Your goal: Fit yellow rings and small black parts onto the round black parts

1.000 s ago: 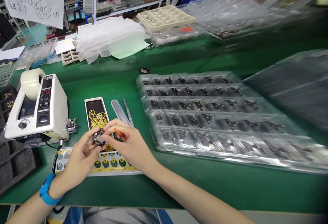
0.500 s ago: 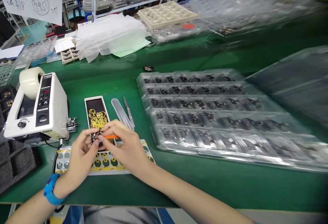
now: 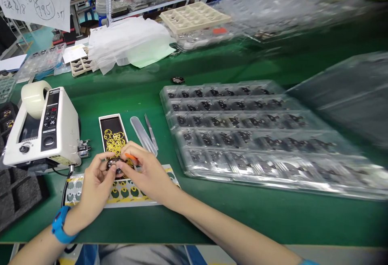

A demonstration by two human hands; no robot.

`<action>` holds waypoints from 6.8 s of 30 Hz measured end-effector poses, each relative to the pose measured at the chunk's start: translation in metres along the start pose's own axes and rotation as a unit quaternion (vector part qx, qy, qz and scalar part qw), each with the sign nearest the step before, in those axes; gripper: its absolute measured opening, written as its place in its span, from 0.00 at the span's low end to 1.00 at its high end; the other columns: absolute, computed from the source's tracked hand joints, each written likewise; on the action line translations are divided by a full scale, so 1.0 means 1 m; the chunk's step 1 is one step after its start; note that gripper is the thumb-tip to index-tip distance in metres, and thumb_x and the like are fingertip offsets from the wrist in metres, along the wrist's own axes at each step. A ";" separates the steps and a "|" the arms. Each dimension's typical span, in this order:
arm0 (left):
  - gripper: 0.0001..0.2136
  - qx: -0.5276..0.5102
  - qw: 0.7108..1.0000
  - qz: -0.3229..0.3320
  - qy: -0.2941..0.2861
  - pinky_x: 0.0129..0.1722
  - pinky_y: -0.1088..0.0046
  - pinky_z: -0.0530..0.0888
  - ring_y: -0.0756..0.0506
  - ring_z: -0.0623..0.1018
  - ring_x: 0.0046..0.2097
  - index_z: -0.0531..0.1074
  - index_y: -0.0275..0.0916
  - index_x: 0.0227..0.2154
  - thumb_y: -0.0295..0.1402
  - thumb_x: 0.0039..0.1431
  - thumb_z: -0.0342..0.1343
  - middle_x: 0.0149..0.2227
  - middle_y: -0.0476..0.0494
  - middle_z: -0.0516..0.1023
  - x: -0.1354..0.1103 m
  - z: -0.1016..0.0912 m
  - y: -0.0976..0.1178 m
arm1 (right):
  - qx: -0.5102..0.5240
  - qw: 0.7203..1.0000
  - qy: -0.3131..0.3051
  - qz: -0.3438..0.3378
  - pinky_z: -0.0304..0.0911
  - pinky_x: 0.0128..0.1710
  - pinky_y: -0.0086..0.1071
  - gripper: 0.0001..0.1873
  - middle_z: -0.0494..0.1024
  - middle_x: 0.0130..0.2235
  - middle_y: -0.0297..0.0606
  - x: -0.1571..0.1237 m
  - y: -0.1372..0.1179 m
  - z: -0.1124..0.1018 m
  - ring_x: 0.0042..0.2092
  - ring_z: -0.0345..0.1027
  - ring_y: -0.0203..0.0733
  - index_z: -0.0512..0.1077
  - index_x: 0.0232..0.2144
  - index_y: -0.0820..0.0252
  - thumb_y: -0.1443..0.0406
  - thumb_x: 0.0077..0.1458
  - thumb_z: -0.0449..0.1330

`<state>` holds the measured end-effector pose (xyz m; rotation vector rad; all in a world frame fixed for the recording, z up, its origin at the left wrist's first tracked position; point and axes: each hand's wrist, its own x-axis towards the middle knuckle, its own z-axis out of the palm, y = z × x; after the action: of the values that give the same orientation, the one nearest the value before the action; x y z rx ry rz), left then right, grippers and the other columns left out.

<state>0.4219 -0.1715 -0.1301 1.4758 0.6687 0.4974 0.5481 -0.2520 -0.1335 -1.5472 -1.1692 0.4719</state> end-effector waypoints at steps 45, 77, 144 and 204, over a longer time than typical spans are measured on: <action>0.13 0.041 0.995 0.029 0.086 0.26 0.79 0.74 0.50 0.76 0.26 0.79 0.35 0.40 0.31 0.51 0.60 0.29 0.44 0.81 -0.013 0.006 0.001 | -0.293 0.881 0.157 -0.335 0.60 0.25 0.33 0.11 0.80 0.35 0.41 -0.014 0.009 0.006 0.29 0.70 0.40 0.71 0.41 0.59 0.74 0.58 0.54; 0.08 -0.020 0.996 -0.087 -0.016 0.17 0.81 0.65 0.55 0.66 0.19 0.68 0.36 0.25 0.29 0.41 0.60 0.20 0.55 0.65 0.003 -0.006 0.014 | 0.010 0.989 -0.141 -0.046 0.49 0.27 0.27 0.12 0.60 0.25 0.29 -0.012 0.001 -0.007 0.26 0.52 0.34 0.55 0.27 0.56 0.67 0.64 0.45; 0.14 0.196 0.955 0.223 -0.009 0.31 0.71 0.63 0.47 0.67 0.32 0.63 0.39 0.21 0.34 0.64 0.50 0.28 0.48 0.65 -0.016 -0.042 0.075 | 0.230 0.952 -0.144 0.139 0.55 0.33 0.32 0.27 0.58 0.28 0.31 -0.005 -0.003 -0.030 0.31 0.53 0.37 0.61 0.27 0.57 0.40 0.53 0.54; 0.13 0.187 0.940 0.229 -0.171 0.57 0.57 0.65 0.37 0.67 0.60 0.74 0.46 0.44 0.33 0.56 0.62 0.58 0.38 0.66 0.003 -0.016 0.023 | 0.338 0.906 -0.226 0.117 0.49 0.28 0.28 0.25 0.56 0.26 0.28 -0.012 -0.002 -0.021 0.28 0.49 0.33 0.63 0.26 0.59 0.43 0.56 0.56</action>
<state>0.4156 -0.1565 -0.1069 2.0369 0.1359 0.4627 0.5585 -0.2726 -0.1280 -0.9826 -0.9942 1.3046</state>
